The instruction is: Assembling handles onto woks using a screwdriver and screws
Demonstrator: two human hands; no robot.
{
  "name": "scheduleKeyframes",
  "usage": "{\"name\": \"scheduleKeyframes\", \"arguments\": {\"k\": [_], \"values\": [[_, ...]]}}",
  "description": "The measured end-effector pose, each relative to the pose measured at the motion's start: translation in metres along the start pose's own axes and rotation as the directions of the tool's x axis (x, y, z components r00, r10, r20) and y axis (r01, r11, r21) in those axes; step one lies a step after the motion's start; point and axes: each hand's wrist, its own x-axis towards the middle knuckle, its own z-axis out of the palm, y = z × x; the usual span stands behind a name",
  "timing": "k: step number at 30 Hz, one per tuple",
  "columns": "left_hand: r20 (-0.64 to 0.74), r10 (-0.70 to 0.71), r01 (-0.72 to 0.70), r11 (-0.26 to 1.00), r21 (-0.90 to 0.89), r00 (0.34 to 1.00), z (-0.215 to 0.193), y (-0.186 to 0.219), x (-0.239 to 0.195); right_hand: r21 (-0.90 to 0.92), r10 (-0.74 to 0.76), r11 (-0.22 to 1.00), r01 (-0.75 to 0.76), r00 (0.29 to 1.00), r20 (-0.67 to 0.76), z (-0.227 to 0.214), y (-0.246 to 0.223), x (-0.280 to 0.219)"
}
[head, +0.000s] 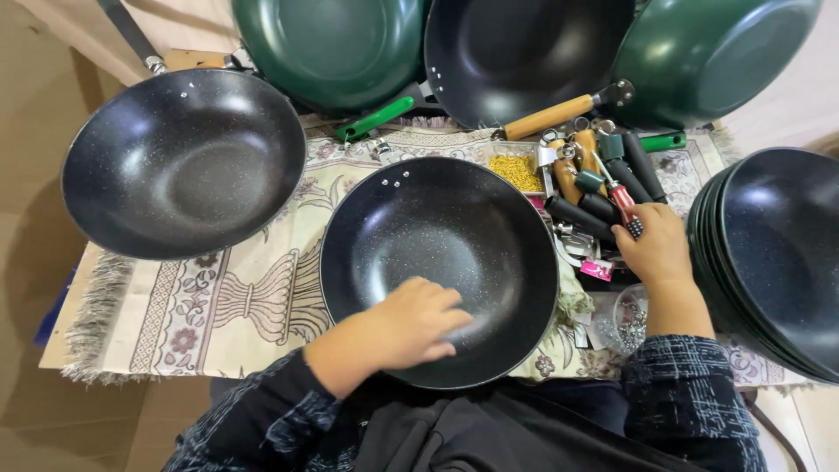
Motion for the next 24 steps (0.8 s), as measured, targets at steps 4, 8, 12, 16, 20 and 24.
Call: {"name": "scheduleKeyframes", "arguments": {"k": [4, 8, 12, 16, 20, 24], "values": [[-0.097, -0.149, 0.143, 0.988, -0.067, 0.984, -0.043, -0.003, -0.027, 0.043, 0.045, 0.998, -0.049, 0.995, 0.092, 0.003, 0.006, -0.002], [-0.257, -0.348, 0.345, 0.937, -0.058, 0.902, -0.054, 0.001, -0.056, -0.087, -0.005, 0.996, 0.008, 0.999, 0.033, -0.014, -0.025, -0.008], [-0.31, -0.42, 0.418, 0.905, -0.074, 0.853, -0.045, 0.005, -0.078, 0.152, -0.228, 0.962, 0.227, 0.974, -0.011, -0.043, -0.107, -0.002], [-0.244, -0.376, 0.406, 0.91, 0.085, 0.894, -0.012, -0.013, -0.101, 0.099, -0.306, 0.946, 0.308, 0.951, -0.034, 0.007, -0.1, -0.01], [-0.251, -0.379, 0.413, 0.905, 0.103, 0.891, -0.012, -0.017, -0.107, 0.104, -0.088, 0.991, 0.081, 0.994, 0.065, 0.03, -0.113, -0.027], [-0.237, -0.388, 0.414, 0.907, 0.074, 0.891, -0.021, -0.019, -0.104, 0.115, -0.053, 0.992, 0.052, 0.999, 0.005, 0.045, -0.108, -0.04]]}}
